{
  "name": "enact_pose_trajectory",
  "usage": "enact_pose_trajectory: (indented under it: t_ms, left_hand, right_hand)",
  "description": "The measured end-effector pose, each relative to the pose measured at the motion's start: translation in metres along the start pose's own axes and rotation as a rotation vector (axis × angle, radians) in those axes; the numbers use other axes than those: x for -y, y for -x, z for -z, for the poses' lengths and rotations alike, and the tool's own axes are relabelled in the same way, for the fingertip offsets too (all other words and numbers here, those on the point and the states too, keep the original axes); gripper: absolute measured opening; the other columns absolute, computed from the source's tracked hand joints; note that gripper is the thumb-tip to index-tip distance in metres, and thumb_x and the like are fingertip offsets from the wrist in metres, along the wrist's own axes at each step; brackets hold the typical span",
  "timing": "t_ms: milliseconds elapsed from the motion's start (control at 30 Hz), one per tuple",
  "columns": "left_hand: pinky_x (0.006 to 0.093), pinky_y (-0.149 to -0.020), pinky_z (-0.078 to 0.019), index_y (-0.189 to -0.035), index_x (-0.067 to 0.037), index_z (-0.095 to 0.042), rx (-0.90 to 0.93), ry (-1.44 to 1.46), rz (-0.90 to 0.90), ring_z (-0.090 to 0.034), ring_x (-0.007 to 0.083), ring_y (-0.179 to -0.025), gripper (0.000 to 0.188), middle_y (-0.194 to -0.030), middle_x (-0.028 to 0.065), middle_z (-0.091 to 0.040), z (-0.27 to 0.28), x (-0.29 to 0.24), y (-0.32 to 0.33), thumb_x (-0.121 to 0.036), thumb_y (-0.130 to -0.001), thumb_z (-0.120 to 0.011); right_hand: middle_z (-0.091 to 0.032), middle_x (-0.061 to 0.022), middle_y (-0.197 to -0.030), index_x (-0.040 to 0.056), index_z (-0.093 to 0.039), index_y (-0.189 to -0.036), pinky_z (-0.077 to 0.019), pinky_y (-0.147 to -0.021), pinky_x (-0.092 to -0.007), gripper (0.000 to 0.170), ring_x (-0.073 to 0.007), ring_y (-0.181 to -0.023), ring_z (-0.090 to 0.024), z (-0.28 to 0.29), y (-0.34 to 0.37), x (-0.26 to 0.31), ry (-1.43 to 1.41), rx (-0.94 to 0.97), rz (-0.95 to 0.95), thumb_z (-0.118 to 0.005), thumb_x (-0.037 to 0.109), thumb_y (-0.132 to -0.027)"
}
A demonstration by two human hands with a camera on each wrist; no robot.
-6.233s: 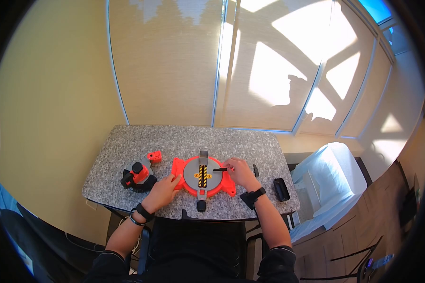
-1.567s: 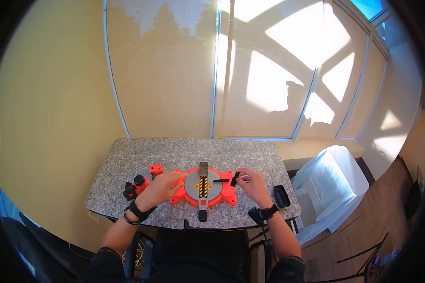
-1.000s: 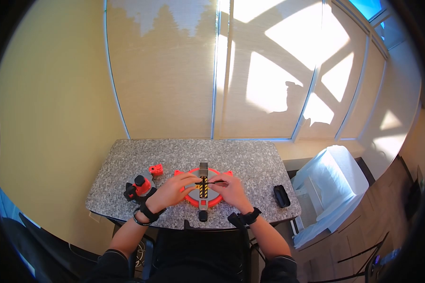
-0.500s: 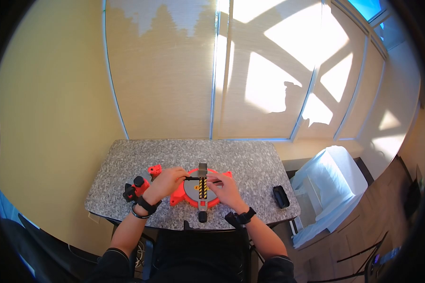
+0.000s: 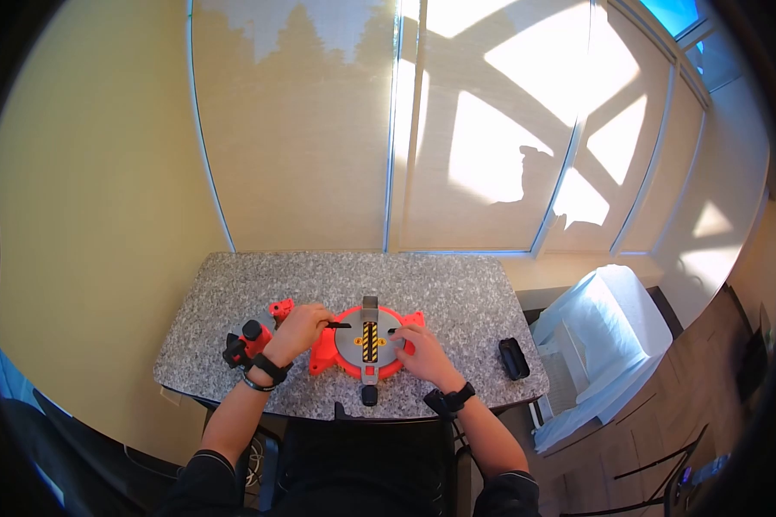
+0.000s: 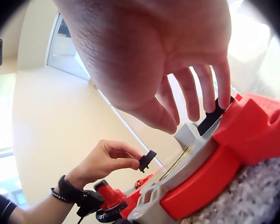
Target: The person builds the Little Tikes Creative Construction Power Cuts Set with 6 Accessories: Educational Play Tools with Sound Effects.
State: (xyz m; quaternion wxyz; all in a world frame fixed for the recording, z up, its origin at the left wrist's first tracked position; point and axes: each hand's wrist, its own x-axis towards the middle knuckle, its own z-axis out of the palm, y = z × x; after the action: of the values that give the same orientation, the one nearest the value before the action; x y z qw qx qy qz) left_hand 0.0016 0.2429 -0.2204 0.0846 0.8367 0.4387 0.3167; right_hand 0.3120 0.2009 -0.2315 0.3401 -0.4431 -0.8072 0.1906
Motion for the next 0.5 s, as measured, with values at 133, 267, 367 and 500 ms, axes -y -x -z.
enact_pose_trajectory:
  t_ms: [133,267,367,500]
  left_hand:
    - [0.0476,-0.082,-0.0536,-0.094,-0.001,-0.075,0.014,0.009,0.03,-0.067,0.0387,-0.093,0.015,-0.094,0.0166,-0.07,-0.001,0.002,-0.0001,-0.005,-0.089,-0.061]
    - [0.0473,-0.083,-0.0538,-0.094,-0.001,-0.075,0.019,0.008,0.03,-0.067,0.0385,-0.093,0.015,-0.095,0.0165,-0.07,-0.0047,0.0051,-0.0006,-0.005,-0.089,-0.061]
    - [0.0471,-0.083,-0.0539,-0.095,-0.001,-0.075,0.031,0.012,0.032,-0.067,0.038,-0.093,0.015,-0.095,0.0162,-0.07,-0.0075,0.007,-0.0004,-0.005,-0.09,-0.061]
    - [0.0468,-0.083,-0.0541,-0.095,-0.001,-0.075,0.026,0.001,0.037,-0.067,0.0378,-0.093,0.015,-0.094,0.0162,-0.07,-0.0098,0.0085,-0.0001,-0.006,-0.09,-0.062]
  right_hand:
    - [-0.069,-0.0138,-0.117,0.007,-0.071,-0.11,-0.0513,-0.099,-0.0432,0.028,-0.0339,-0.112,-0.064,-0.0011,0.0012,-0.0007,-0.01,-0.014,0.019,-0.071,0.006,-0.082]
    - [-0.069,-0.0137,-0.117,0.0067,-0.071,-0.109,-0.0513,-0.099,-0.0432,0.027,-0.0337,-0.112,-0.064,-0.0025,0.002,-0.003,-0.001,-0.024,0.039,-0.071,0.006,-0.082]
    - [-0.069,-0.0136,-0.118,0.0067,-0.071,-0.108,-0.0514,-0.099,-0.0433,0.026,-0.034,-0.111,-0.065,-0.0026,0.0032,-0.0036,-0.002,-0.02,0.046,-0.071,0.006,-0.082]
    - [-0.069,-0.0128,-0.12,0.008,-0.071,-0.107,-0.0507,-0.101,-0.043,0.023,-0.0337,-0.115,-0.064,-0.0016,0.0039,-0.0025,0.014,0.003,0.036,-0.073,0.009,-0.084]
